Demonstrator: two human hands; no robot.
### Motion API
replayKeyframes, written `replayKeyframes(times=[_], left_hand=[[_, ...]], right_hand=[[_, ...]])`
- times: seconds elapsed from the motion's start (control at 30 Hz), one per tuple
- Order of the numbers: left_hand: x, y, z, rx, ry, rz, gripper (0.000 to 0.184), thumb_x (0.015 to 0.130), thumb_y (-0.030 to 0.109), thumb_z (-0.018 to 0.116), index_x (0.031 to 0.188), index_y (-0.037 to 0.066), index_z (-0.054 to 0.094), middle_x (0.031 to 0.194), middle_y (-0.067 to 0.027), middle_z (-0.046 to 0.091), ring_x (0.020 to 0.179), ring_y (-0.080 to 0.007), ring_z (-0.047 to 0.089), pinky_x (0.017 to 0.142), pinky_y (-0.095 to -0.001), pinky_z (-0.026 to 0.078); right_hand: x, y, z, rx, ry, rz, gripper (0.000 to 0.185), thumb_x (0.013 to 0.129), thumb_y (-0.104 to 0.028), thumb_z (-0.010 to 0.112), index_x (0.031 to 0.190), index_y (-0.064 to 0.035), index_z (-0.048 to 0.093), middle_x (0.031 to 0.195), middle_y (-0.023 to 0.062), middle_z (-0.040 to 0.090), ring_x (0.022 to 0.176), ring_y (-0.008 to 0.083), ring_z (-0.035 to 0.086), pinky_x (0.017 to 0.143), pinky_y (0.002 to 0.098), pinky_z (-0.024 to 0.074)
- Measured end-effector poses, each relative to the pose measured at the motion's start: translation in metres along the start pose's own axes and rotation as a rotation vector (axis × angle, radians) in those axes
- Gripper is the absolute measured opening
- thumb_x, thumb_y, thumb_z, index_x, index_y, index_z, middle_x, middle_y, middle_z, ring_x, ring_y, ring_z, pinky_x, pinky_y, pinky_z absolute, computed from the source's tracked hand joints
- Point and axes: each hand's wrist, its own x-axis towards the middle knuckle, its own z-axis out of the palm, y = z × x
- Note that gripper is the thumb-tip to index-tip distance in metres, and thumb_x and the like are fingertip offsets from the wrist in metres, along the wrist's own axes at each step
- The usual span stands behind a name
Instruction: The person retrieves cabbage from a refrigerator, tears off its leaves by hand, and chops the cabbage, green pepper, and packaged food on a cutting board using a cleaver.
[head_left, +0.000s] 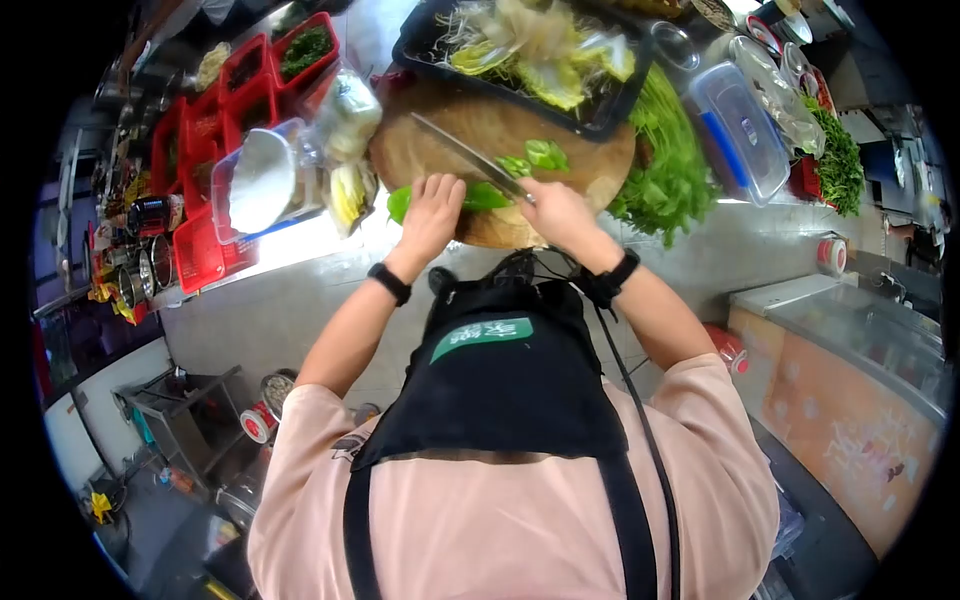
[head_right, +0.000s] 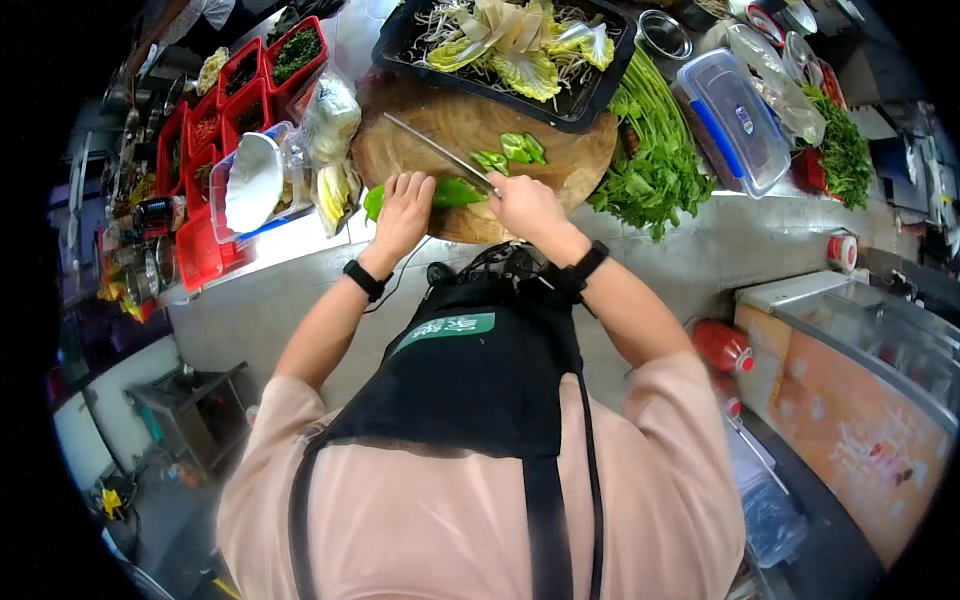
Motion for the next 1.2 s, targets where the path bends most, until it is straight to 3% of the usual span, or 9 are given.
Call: replayKeyframes(times=[0.27,0.5,0.6,0.7,0.77,0.93,1.03,1.07,1.2], left_hand=[[0.007,-0.011,0.017,0.014,0.031,0.027,0.028,0.079,0.009,0.054,0.107,0.005,0.055,0.103,-0.0094,0.055,0.100,-0.0277,0.051,0.092,-0.0406,0.039],[-0.008,-0.008,0.009,0.029,0.005,0.056,0.030,0.081,0.012,0.052,0.110,0.005,0.058,0.106,-0.0091,0.056,0.102,-0.0263,0.052,0.094,-0.0405,0.039],[-0.009,-0.007,0.005,-0.094,0.038,0.073,0.030,0.080,0.014,0.065,0.109,0.009,0.057,0.110,-0.0088,0.054,0.105,-0.0286,0.052,0.094,-0.0419,0.038],[-0.016,0.001,-0.004,-0.200,0.076,0.004,0.029,0.080,0.010,0.064,0.107,0.006,0.056,0.110,-0.0100,0.054,0.104,-0.0302,0.051,0.092,-0.0415,0.040],[-0.018,-0.001,-0.001,-0.248,0.067,-0.051,0.027,0.081,0.006,0.062,0.107,0.004,0.056,0.109,-0.0116,0.054,0.104,-0.0319,0.051,0.090,-0.0415,0.040],[-0.021,0.008,-0.008,-0.185,-0.024,-0.052,0.029,0.079,0.003,0.057,0.109,0.002,0.056,0.108,-0.0125,0.054,0.102,-0.0320,0.052,0.090,-0.0417,0.041],[-0.031,0.014,-0.010,-0.197,0.009,-0.034,0.031,0.078,0.002,0.055,0.109,0.003,0.058,0.108,-0.0118,0.055,0.102,-0.0307,0.053,0.090,-0.0414,0.041],[-0.037,0.015,-0.010,-0.211,-0.011,-0.051,0.030,0.078,0.002,0.055,0.107,0.003,0.059,0.108,-0.0116,0.055,0.102,-0.0305,0.053,0.090,-0.0410,0.041],[-0.048,0.017,-0.001,-0.233,-0.037,-0.080,0.027,0.078,0.004,0.055,0.104,0.004,0.061,0.109,-0.0121,0.055,0.103,-0.0306,0.053,0.090,-0.0404,0.041]], right_hand=[[0.006,0.001,0.006,-0.148,-0.035,0.046,0.024,0.086,-0.023,0.057,0.106,-0.0101,0.060,0.081,0.0210,0.067,0.080,0.0429,0.065,0.070,0.0536,0.0519],[-0.021,-0.014,-0.012,-0.007,0.015,-0.021,0.020,0.087,-0.021,0.056,0.102,-0.0101,0.059,0.080,0.0211,0.067,0.077,0.0432,0.065,0.069,0.0543,0.0514],[-0.005,-0.012,0.004,-0.087,-0.049,0.005,0.020,0.087,-0.021,0.056,0.103,-0.0107,0.059,0.080,0.0208,0.067,0.077,0.0429,0.065,0.069,0.0545,0.0513],[0.004,-0.019,0.006,-0.155,-0.084,0.055,0.021,0.086,-0.021,0.056,0.105,-0.0115,0.060,0.080,0.0196,0.067,0.077,0.0425,0.065,0.068,0.0546,0.0511],[-0.005,-0.019,-0.005,-0.030,0.096,-0.048,0.019,0.086,-0.019,0.056,0.102,-0.0107,0.059,0.079,0.0189,0.067,0.076,0.0419,0.065,0.067,0.0539,0.0513],[-0.004,-0.025,0.015,-0.152,-0.055,-0.081,0.017,0.086,-0.019,0.055,0.100,-0.0101,0.059,0.078,0.0187,0.067,0.074,0.0407,0.066,0.064,0.0527,0.0523],[0.005,-0.032,0.009,-0.106,0.012,-0.036,0.017,0.086,-0.019,0.055,0.100,-0.0100,0.059,0.077,0.0190,0.066,0.074,0.0409,0.065,0.064,0.0536,0.0518],[0.001,-0.033,0.000,-0.110,0.002,-0.024,0.028,0.085,-0.018,0.059,0.112,-0.0096,0.061,0.079,0.0211,0.066,0.076,0.0411,0.064,0.065,0.0505,0.0512],[-0.017,-0.028,-0.001,-0.098,-0.001,-0.095,0.028,0.084,-0.018,0.060,0.112,-0.0105,0.062,0.078,0.0207,0.066,0.074,0.0409,0.064,0.064,0.0505,0.0510]])
